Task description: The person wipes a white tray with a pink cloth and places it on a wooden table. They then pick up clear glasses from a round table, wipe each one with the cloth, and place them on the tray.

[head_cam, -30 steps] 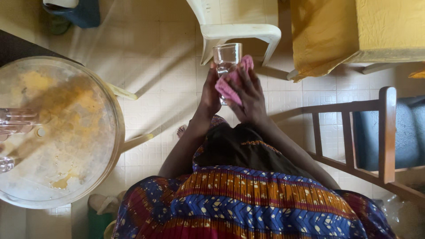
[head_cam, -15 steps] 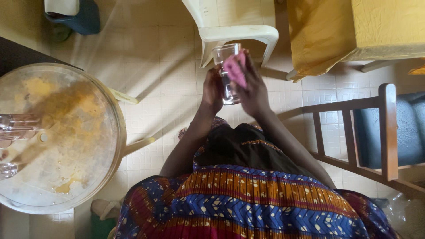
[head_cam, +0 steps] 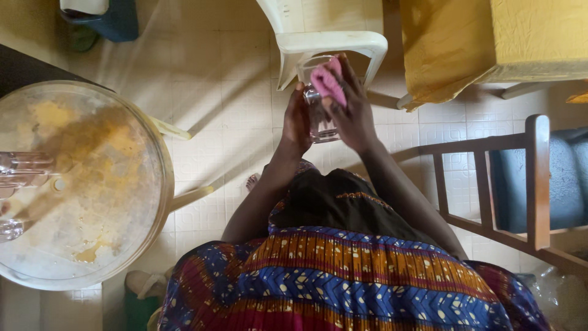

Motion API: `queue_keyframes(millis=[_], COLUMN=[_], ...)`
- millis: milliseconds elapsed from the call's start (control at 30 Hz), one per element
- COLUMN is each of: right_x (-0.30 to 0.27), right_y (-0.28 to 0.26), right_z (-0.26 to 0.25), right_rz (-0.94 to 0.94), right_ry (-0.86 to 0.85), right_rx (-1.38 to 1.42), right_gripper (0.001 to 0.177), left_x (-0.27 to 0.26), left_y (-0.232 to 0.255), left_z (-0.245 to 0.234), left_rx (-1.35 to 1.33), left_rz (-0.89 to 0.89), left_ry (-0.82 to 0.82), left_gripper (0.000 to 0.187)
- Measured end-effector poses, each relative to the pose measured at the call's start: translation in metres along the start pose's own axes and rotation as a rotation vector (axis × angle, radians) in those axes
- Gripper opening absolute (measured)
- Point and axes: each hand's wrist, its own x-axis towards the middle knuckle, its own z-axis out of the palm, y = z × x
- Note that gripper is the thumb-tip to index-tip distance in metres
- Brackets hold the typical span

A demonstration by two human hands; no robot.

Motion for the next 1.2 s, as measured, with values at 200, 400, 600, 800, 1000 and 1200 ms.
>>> queue_keyframes(millis=[200,400,600,800,1000,1200], right_x=[-0.001,-0.031,-0.053,-0.063,-0.053,-0.064], right_y=[0.009,0.017,0.013,0.018,0.024,0.013], right_z=[0.004,0.030,0.027,0.023,0.023,0.000], right_rz=[0.079,0.416,0.680,0.136,0.856,0.130], right_ry=[-0.017,-0.039,-0.071,-0.134,0.040,-0.051], right_rx=[0.523,0.980,1.077,0.360,1.622,0.222], right_gripper=[0.074,0.071,0.065,0.050,0.036,0.034], left_x=[-0.009,-0.007,0.006,0.017,0.009,-0.006], left_y=[-0.001,0.002,-0.001,-0.026,-0.022,-0.010], left_z=[-0.001,-0.007,-0.014,-0.012,0.004,0.021], left_rx=[-0.099,-0.074,-0.039,0.273,0.657,0.761], left_rz=[-0.079,0.052,0.364,0.714,0.737,0.688], left_ry=[-0.108,-0.007,0.084,0.221,0.069,-0.129], left_gripper=[0.065,0.059,0.060,0.067,0.089,0.109])
